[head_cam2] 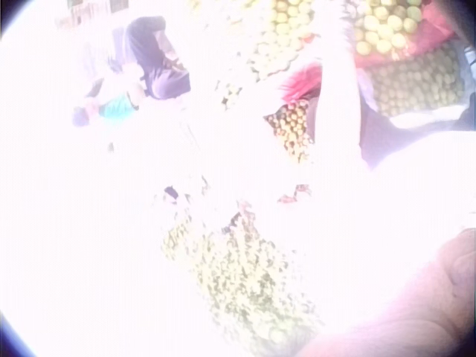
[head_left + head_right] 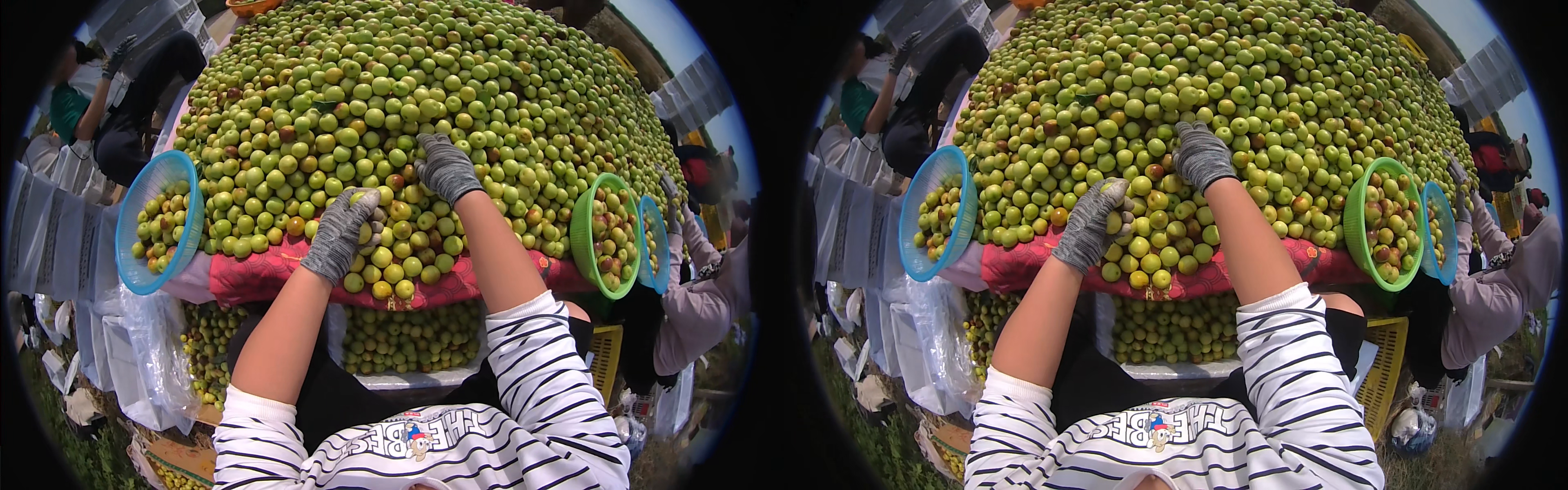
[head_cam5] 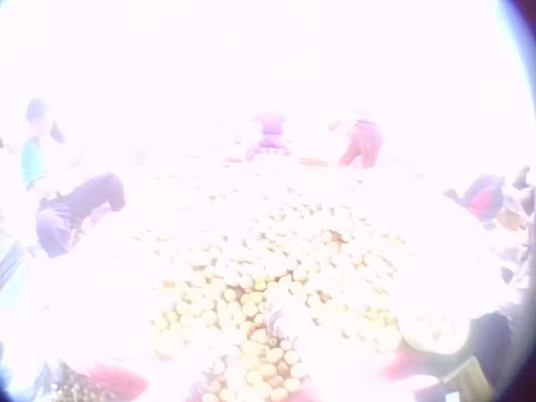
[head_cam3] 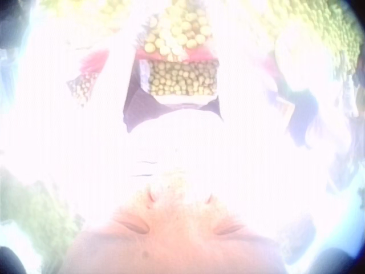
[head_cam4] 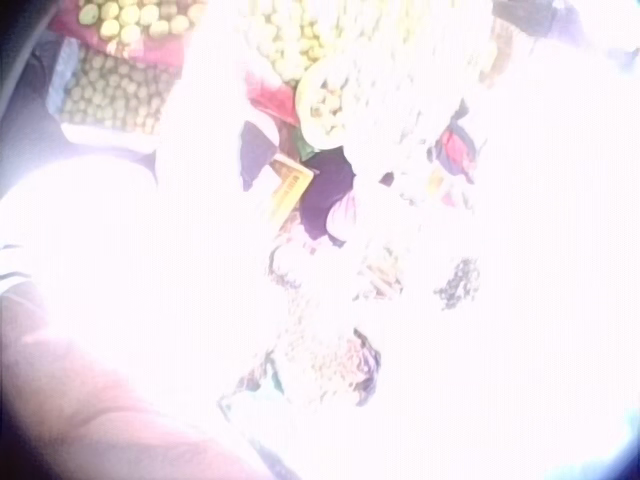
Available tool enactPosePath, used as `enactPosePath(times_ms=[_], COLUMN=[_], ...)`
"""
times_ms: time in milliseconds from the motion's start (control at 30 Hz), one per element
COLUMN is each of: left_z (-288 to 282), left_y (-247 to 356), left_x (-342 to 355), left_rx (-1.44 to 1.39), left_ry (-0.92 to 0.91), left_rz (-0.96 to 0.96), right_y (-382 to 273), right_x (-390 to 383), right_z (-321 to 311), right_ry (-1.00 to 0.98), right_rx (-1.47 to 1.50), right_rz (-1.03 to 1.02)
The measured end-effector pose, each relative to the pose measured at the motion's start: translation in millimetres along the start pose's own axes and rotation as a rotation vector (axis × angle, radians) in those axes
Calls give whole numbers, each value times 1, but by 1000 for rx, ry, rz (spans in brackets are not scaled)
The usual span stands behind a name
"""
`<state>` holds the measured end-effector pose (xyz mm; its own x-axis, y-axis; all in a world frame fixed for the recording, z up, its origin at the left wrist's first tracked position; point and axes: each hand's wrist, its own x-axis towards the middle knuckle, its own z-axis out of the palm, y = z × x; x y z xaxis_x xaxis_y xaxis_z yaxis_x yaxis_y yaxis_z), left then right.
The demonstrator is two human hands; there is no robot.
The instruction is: The person sits at a table covered with a red cloth and sorts green olives by hand, picking them from a large pile and placing them into a white plastic container. Other workers are visible in the background performing similar tasks.
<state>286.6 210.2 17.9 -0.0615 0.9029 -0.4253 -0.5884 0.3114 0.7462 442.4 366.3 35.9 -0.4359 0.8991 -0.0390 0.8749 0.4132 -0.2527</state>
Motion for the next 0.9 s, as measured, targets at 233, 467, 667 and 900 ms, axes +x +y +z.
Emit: enactPosePath(times_ms=[233, 467, 667, 900], left_z=[0, 5, 6, -14], left_y=[8, 13, 17, 14], left_x=[7, 12, 15, 19], left_rx=[-272, -165, -183, -311], left_ry=[-56, -23, 63, -160], left_rz=[23, -15, -58, -66], right_y=[-7, -1, -4, -36], right_x=[-5, 18, 4, 20], right_z=[-3, -9, 0, -25], right_ry=[-150, 18, -87, -187], right_rx=[316, -51, 71, 519], right_rz=[-50, -109, -83, -155])
